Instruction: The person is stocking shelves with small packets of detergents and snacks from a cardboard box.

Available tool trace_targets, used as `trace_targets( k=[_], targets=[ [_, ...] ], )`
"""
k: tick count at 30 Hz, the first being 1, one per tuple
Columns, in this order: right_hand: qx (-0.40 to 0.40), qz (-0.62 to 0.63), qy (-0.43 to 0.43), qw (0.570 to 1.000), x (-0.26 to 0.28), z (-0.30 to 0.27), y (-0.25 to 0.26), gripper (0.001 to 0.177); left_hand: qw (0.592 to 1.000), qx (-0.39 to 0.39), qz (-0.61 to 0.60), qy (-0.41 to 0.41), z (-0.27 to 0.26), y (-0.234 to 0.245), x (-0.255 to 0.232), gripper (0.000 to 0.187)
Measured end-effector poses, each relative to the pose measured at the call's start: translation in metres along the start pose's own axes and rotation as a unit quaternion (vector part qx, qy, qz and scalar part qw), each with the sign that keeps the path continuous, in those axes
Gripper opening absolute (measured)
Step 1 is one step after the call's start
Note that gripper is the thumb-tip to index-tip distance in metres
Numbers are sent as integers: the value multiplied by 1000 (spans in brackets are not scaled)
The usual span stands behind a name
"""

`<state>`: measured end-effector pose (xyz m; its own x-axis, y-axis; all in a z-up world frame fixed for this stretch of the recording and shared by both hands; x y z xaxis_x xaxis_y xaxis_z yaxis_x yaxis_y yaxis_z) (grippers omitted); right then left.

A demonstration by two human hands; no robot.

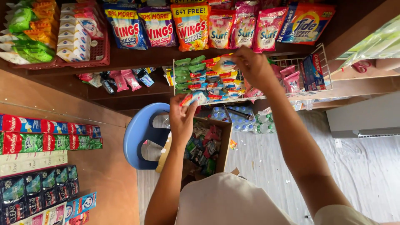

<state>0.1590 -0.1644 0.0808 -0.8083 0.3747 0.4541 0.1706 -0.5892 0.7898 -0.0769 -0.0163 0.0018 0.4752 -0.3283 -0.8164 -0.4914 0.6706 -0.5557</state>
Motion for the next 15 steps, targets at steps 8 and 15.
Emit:
trace_targets(
  k=[8,15],
  targets=[
    [49,-30,28,998,-31,-35,2,13,955,155,240,-74,93,-31,10,38],
    [72,-29,4,997,-29,-57,-24,14,858,260,428,-113,118,-45,25,43]
  ],
)
Point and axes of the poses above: each hand's wrist, its own z-axis towards the middle knuckle, its own y-axis out of the back of the hand, x = y × z, the point moved 2 cm from there along z, towards the middle knuckle, and after that the axes turned 10 degrees about -z, right-handed, at the moved point
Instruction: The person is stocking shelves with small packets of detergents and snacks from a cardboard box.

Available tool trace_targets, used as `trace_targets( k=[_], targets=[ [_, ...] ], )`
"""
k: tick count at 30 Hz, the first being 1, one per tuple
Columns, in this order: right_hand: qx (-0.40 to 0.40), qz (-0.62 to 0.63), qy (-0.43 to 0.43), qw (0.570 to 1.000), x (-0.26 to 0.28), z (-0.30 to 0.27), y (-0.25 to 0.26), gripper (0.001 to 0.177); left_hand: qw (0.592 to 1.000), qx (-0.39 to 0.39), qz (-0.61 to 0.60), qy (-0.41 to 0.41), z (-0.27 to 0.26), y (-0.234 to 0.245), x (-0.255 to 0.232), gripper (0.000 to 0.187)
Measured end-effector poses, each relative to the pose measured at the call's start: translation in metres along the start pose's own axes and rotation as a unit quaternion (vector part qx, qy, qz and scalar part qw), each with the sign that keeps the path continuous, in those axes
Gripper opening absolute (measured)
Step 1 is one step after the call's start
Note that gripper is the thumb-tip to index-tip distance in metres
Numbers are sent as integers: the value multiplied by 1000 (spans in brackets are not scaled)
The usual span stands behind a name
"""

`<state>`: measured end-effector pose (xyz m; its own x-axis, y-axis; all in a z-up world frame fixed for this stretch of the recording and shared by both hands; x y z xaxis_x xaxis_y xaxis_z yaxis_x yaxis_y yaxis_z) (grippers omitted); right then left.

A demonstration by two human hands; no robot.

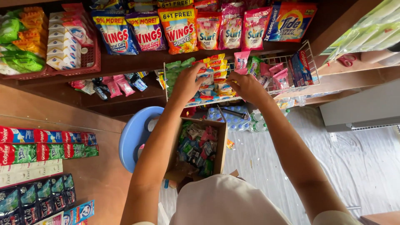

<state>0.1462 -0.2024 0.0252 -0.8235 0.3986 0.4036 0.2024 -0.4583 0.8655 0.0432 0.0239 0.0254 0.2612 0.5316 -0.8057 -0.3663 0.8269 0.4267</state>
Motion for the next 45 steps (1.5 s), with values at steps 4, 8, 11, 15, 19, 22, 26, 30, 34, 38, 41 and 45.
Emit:
trace_targets(
  k=[4,8,11,15,19,22,26,30,34,38,41,45],
  targets=[
    [16,8,-25,1000,1,0,1,19,992,60,113,21,1,-10,8,42],
    [21,41,-23,999,3,-2,1,28,962,59,263,-35,-3,-27,21,42],
    [12,32,-6,999,1,-9,-11,25,943,5,324,-77,-2,-30,18,16],
    [23,19,-25,999,2,-9,-11,22,936,84,342,-12,0,-32,18,7],
    [30,28,-55,998,4,-7,-8,23,892,137,427,59,-3,-39,30,12],
    [39,38,-82,995,0,-8,-5,23,895,107,431,44,-12,-44,17,10],
    [22,150,-104,983,-31,-11,-12,17,968,47,244,-45,-35,-65,-34,13],
    [23,210,-123,970,-39,-12,-16,12,942,55,322,-70,-46,-88,-21,18],
    [23,158,-116,980,-28,-5,-11,15,957,66,282,-5,-38,-82,-26,11],
    [40,120,-118,985,-26,1,-14,18,959,21,277,-53,-38,-80,-42,10],
    [50,92,-107,989,-24,7,-19,19,958,-11,280,-62,-42,-79,-47,10],
    [46,76,-83,993,-32,9,-24,21,970,-52,231,-58,-49,-81,-34,8]
  ],
)
Point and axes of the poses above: each hand's wrist, its own z-axis towards the middle knuckle, its own y-axis out of the back of the hand, x = y × z, the point moved 2 cm from there along z, towards the middle knuckle, and after that the axes turned 10 degrees about -z, right-handed, at the moved point
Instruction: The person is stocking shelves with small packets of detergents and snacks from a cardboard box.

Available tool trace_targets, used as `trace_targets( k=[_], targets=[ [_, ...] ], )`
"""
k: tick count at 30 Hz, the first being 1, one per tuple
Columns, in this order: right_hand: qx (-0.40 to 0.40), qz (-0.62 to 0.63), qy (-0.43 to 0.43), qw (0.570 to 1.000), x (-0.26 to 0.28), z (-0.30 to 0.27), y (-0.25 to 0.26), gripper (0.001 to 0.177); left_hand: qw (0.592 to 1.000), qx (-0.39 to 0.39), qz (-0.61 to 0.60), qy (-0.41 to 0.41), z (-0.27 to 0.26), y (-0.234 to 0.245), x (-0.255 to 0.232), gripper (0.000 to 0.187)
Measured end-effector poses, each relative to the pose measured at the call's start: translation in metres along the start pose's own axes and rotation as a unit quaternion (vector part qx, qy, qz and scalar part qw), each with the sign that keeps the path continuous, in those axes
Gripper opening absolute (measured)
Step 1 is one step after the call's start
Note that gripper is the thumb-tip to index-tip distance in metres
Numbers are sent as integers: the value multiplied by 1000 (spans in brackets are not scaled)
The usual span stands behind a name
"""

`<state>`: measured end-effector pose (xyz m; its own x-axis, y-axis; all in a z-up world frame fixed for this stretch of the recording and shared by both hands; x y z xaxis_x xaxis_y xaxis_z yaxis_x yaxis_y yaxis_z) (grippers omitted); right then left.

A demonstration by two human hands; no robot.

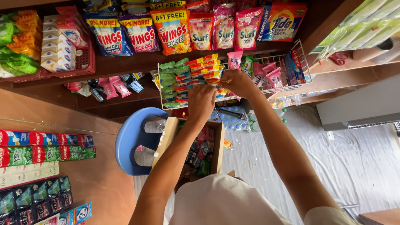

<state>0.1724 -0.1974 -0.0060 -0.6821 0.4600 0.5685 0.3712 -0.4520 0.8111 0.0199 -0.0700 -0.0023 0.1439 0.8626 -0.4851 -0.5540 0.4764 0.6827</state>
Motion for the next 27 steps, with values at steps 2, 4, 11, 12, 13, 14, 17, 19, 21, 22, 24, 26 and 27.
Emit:
trace_targets(
  k=[2,4,11,12,13,14,17,19,21,22,24,26,27],
  targets=[
    [18,43,-4,999,-10,0,-5,21,1000,-17,11,11,-8,-6,7,9],
    [27,61,-12,998,-8,-3,-2,20,1000,-5,26,6,-9,-6,7,9],
    [29,63,2,998,9,-2,1,18,998,23,-64,9,-14,-9,9,9],
    [28,62,1,998,10,-2,1,18,998,23,-65,8,-14,-10,9,9],
    [30,57,-8,998,10,-2,2,19,997,14,-70,5,-14,-11,9,10],
    [33,54,-16,998,11,-2,2,19,997,6,-75,4,-14,-10,9,10],
    [27,73,-12,997,4,-3,-1,19,988,-36,-143,46,5,17,-13,26],
    [26,97,-11,995,-1,-5,-2,19,989,-71,-129,16,14,20,-12,29],
    [26,120,-12,992,1,-11,-2,19,988,-104,-116,-13,20,18,-4,34],
    [20,135,-24,990,5,-13,1,21,990,-28,-132,43,23,11,7,28],
    [14,150,-34,988,11,-20,3,23,983,48,-147,97,30,4,20,23],
    [-20,130,-28,991,14,-28,2,28,980,117,-126,104,37,5,25,16],
    [-21,130,-27,991,6,-28,-2,28,980,117,-125,103,41,4,30,16]
  ],
)
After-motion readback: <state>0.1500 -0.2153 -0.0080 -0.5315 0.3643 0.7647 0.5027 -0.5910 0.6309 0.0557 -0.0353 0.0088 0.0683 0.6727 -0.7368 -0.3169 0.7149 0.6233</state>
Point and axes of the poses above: each hand's wrist, its own z-axis towards the middle knuckle, its own y-axis out of the back of the hand, x = y × z, the point moved 2 cm from there along z, towards the middle knuckle, and after that the axes turned 10 degrees about -z, right-handed, at the moved point
